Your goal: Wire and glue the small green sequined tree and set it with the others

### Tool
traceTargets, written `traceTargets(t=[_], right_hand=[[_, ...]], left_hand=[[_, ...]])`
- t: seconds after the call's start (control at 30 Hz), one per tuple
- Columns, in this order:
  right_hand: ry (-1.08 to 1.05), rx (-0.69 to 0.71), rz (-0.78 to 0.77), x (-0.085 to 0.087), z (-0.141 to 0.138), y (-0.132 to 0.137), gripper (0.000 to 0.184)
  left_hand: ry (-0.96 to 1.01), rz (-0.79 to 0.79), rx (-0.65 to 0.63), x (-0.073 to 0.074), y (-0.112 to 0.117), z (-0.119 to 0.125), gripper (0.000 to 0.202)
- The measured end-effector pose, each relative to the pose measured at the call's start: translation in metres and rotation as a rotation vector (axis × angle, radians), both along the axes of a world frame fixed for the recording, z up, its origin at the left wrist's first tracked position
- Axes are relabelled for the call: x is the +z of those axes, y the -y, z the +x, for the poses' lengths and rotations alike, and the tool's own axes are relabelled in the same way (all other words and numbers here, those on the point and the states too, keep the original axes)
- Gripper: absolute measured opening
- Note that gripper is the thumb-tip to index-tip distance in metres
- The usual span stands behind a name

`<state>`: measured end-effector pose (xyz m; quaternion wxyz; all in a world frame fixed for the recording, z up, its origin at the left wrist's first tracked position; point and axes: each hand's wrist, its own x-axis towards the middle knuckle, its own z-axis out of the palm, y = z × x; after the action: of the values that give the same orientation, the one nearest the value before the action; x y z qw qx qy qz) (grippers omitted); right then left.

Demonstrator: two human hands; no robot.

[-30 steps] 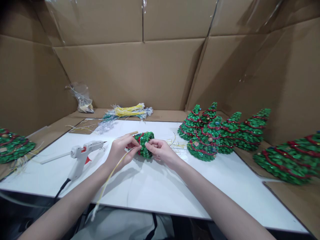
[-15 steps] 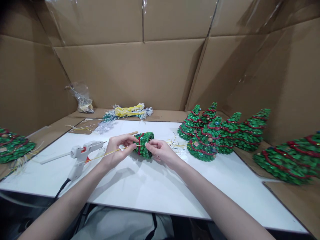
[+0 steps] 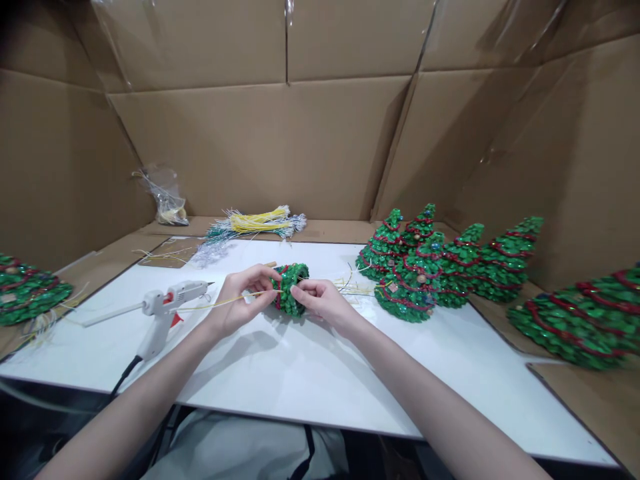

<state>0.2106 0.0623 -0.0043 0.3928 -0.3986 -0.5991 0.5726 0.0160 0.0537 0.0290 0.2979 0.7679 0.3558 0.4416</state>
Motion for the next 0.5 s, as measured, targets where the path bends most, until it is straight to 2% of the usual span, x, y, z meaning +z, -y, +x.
traceTargets(t=[0.3,0.5], right_hand=[[-0.050,0.038,-0.047,-0.0016,0.0025,-0.0002,0.047],[0.066,-0.015,0.020,0.0023,0.0019,-0.0007,0.052]], left_hand=[[0.039,-0.017,-0.002,0.0023,-0.0008,-0.0064,0.015],[0.014,-0.044,-0.051,-0.0010,-0.0020,-0.0025,0.016]])
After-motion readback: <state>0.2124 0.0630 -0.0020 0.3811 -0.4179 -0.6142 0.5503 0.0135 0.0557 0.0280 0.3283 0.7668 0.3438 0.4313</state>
